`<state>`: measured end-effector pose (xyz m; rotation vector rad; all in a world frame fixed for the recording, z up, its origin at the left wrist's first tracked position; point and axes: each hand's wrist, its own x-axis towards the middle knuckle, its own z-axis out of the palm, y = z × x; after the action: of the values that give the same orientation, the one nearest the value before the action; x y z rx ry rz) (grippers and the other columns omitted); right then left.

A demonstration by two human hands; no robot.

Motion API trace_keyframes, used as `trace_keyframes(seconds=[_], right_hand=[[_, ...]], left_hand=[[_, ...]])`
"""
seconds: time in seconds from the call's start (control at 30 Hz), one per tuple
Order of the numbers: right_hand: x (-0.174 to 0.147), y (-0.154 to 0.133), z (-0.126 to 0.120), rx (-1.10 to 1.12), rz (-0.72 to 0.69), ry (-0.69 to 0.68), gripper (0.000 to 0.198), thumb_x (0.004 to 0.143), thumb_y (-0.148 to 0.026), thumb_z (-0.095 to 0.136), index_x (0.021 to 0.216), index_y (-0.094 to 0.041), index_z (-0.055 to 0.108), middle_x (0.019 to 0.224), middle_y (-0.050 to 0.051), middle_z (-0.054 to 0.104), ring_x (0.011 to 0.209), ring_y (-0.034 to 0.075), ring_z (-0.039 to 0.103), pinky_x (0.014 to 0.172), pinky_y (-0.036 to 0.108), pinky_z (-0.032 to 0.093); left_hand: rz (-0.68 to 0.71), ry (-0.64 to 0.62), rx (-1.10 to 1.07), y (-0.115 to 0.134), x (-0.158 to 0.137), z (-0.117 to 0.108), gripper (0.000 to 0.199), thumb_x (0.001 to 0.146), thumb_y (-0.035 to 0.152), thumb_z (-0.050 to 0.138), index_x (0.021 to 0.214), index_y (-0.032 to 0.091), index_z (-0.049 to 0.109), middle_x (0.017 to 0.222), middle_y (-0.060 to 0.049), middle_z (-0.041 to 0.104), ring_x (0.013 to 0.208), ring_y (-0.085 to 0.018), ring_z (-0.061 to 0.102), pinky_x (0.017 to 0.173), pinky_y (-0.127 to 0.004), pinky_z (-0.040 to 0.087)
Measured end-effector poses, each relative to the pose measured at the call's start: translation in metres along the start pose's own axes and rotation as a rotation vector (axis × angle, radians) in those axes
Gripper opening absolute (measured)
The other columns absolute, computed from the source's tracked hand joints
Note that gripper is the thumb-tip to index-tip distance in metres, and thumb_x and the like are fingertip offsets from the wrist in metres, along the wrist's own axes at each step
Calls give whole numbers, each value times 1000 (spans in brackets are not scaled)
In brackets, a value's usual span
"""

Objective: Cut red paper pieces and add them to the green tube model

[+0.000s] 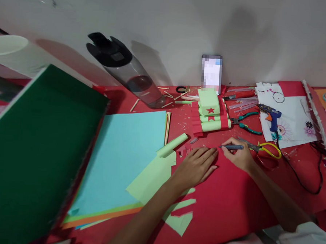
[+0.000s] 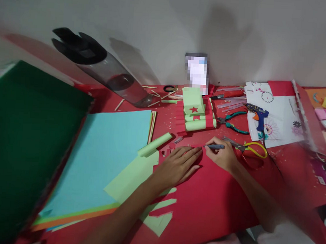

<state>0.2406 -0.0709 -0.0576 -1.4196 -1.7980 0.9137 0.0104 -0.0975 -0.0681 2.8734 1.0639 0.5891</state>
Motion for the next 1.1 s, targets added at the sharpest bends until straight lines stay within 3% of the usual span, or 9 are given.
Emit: trace_keyframes(seconds=[1.1], right_hand=[[1, 2, 0, -2, 5, -27, 6, 88, -26, 64, 84, -23, 66, 68, -1, 71, 57, 14, 64, 57, 24, 48]], left_hand=[[-12, -29, 2, 1, 3, -5, 43, 112, 40, 45, 137, 12, 66, 137, -13, 74, 117, -31, 66, 101, -45, 47]])
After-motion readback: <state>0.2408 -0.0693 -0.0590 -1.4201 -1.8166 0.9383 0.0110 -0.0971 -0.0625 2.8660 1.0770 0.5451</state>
